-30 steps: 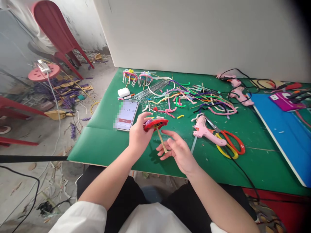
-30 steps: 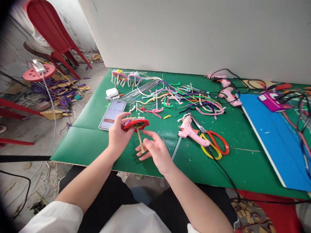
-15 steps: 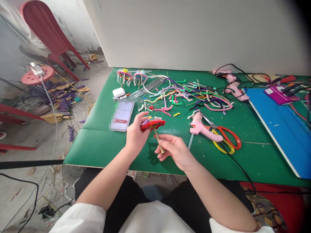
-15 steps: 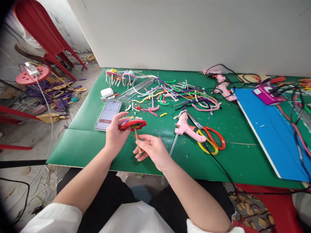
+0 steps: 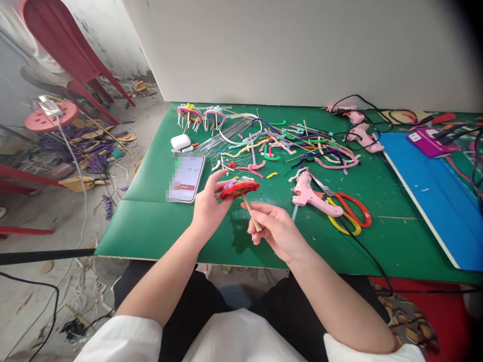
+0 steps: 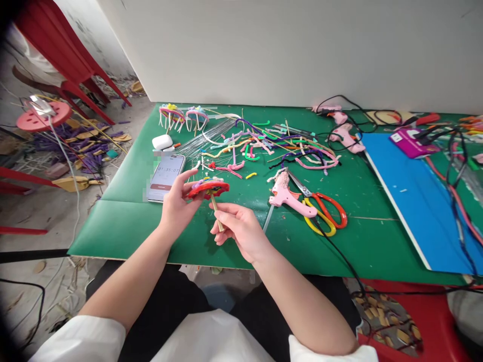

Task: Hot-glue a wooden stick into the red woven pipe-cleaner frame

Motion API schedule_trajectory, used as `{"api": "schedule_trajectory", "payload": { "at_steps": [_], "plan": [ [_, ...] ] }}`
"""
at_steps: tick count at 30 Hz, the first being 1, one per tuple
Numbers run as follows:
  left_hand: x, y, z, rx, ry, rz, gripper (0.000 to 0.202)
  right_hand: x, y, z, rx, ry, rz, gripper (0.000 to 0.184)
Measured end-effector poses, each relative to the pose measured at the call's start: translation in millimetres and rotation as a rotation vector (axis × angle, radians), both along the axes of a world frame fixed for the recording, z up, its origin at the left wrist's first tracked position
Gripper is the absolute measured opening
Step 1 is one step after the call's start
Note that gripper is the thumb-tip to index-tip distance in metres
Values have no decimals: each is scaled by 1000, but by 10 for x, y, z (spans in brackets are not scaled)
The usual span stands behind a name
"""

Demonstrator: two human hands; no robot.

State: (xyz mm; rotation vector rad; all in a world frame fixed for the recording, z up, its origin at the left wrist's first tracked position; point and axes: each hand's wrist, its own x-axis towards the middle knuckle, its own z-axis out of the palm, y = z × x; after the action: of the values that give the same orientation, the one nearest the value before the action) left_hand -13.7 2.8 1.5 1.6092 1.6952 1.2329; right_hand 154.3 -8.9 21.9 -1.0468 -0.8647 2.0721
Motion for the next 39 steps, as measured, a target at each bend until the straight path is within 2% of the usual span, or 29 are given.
{"api": "schedule_trajectory", "payload": {
  "at_steps": [7, 12, 21, 25, 32, 39],
  "plan": [
    [4, -11, 12, -32, 1, 89, 50, 4, -11, -9, 21, -4, 22, 41],
    [10, -21, 23, 8, 7, 81, 48, -18, -22, -15, 56, -35, 37, 42],
    [10, -42, -32, 209, 104, 43, 38, -22, -24, -95, 141, -62, 55, 33],
    [16, -61, -30, 293, 188, 13, 34, -28, -16, -115, 199, -110, 18, 29],
    [9, -52, 0, 328, 244, -62, 43, -46, -3, -128, 280, -247, -38, 31],
    [-18, -19, -7, 329, 174, -123, 60, 1, 37, -159, 510, -431, -204, 28]
  ]
}}
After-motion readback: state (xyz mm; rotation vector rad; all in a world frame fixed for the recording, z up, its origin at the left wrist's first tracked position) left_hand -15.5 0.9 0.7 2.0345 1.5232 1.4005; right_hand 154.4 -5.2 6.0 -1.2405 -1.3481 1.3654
